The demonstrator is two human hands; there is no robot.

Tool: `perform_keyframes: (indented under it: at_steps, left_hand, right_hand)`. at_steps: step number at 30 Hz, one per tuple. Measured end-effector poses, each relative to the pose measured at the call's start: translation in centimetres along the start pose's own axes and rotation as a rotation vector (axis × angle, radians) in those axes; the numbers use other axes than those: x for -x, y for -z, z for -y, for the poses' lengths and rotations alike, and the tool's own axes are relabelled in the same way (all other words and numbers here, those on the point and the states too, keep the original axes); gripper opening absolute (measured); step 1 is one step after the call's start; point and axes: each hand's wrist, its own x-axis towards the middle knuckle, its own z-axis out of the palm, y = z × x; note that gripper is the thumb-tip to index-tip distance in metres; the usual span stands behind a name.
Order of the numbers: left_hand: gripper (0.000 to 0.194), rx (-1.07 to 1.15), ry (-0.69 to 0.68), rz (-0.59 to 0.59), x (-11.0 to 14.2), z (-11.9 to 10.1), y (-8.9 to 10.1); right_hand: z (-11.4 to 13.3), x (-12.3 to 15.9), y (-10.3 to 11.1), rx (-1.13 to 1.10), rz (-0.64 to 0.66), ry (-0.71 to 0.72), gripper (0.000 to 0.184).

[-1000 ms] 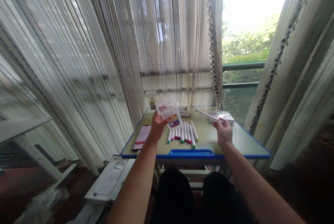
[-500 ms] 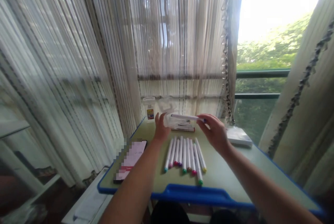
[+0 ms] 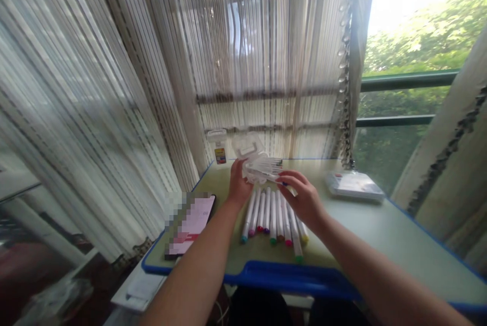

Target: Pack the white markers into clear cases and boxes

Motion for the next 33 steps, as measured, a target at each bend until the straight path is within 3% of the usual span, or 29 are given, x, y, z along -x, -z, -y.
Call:
perform_keyframes:
  at_steps: [6,10,19,26,33]
  left_hand:
    - [0.052,0.029,-0.040,0.036,0.3,-0.4,0.1]
    - [0.053,0.042,-0.041,0.088,0.6,-0.8,-0.1]
    - [0.054,0.162,0.035,0.204,1.2,-1.9,-0.7]
    - [0.059,0.162,0.032,0.223,1.2,-4.4,-0.5]
    - [0.056,0.088,0.018,0.201,1.1,-4.4,-0.4]
  right_hand:
    - [-0.4,0.2,-0.3,-0.051,-0.012,-0.102,0.015]
    - [-0.6,0.3,-0.5,-0.058,0.005,-0.074,0.011]
    - [-0.4,1.1,-1.5,-0.060,0.055,-0.203,0.012]
    - [0.4,1.0,-1.6,-0.012,0.093,-0.130,0.010]
    - [0.8,0.6,-1.1,0.091,0.149,-0.058,0.010]
